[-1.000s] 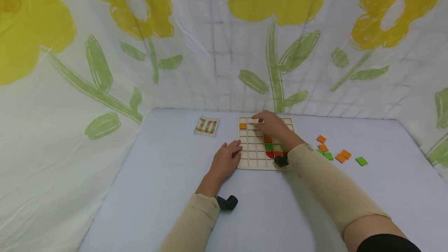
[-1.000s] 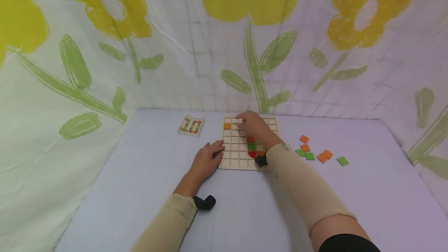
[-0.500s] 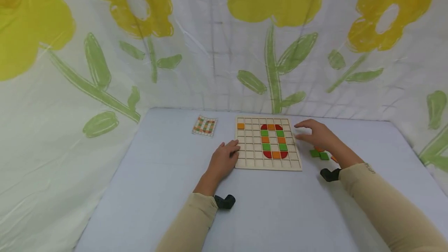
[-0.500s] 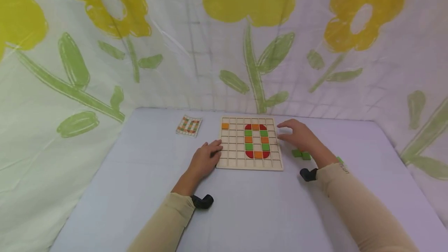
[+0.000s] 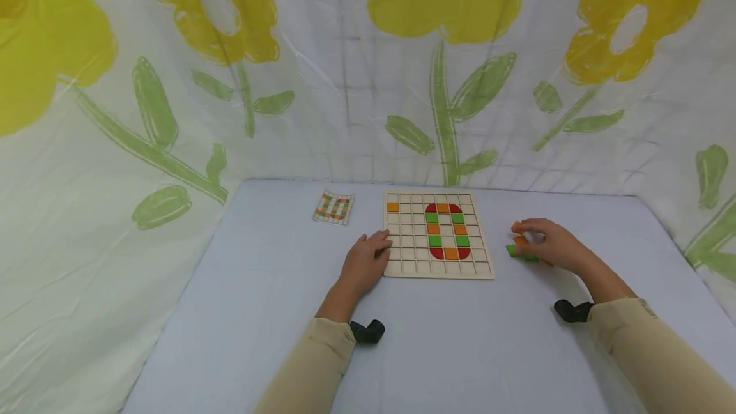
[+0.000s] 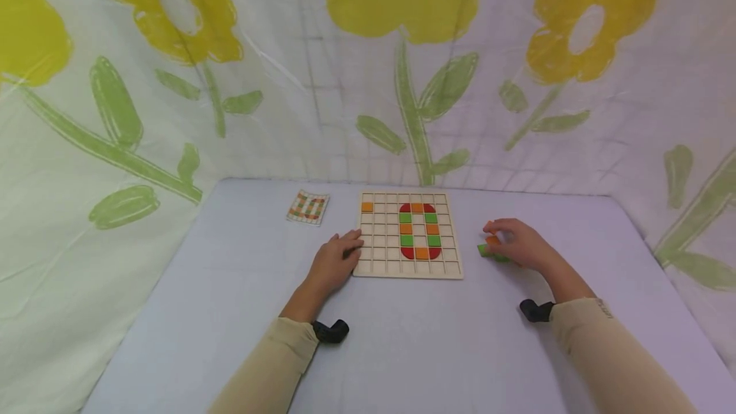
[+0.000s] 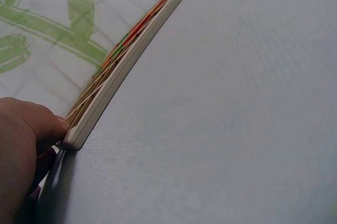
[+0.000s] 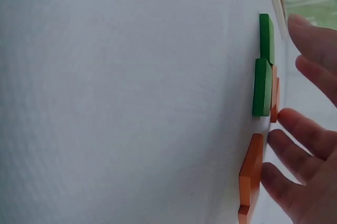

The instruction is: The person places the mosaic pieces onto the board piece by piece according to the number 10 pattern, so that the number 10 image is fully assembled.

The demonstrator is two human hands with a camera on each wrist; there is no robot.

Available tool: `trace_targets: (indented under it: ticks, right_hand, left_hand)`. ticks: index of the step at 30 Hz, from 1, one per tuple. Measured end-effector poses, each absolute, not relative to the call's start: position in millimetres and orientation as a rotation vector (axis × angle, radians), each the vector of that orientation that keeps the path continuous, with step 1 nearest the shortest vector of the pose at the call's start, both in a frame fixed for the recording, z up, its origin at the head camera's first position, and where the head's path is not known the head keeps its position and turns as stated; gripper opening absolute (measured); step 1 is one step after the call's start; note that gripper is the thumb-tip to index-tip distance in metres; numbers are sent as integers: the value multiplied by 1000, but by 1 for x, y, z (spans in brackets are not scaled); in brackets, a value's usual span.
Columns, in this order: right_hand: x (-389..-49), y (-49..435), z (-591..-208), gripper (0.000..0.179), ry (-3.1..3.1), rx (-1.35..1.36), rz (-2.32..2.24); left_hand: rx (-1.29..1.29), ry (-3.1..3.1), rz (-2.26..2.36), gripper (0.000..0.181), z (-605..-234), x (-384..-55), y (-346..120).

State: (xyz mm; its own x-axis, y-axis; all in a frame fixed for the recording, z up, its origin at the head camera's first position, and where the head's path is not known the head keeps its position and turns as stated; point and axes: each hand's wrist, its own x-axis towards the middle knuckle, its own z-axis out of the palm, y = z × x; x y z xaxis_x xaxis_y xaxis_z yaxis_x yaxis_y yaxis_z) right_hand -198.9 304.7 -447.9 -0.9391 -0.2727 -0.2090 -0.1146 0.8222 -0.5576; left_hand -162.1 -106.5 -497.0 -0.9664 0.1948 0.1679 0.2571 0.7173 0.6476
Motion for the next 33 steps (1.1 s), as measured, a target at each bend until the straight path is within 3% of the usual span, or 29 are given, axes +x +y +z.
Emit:
trace_targets:
  ticks: [4,13,27,33]
  right_hand:
    - [-199,304,-454,62,2742,-309,-785]
    - [-196,298,-459,34,2777,-370,-758]
    - [-200,289,-454,30,2795,-444,-712]
    - [-215,258,-443,30,2809,-426,-795]
  left_hand:
    - [-376,-2819,-1091,26,-498,-162,-107]
    - [-413,-2784,-1109,25,-496,-161,-108]
    - [-421,-2800,-1131,26,-495,-160,-107]
    - [-403,-2817,-1126,27,-494,-160,-107]
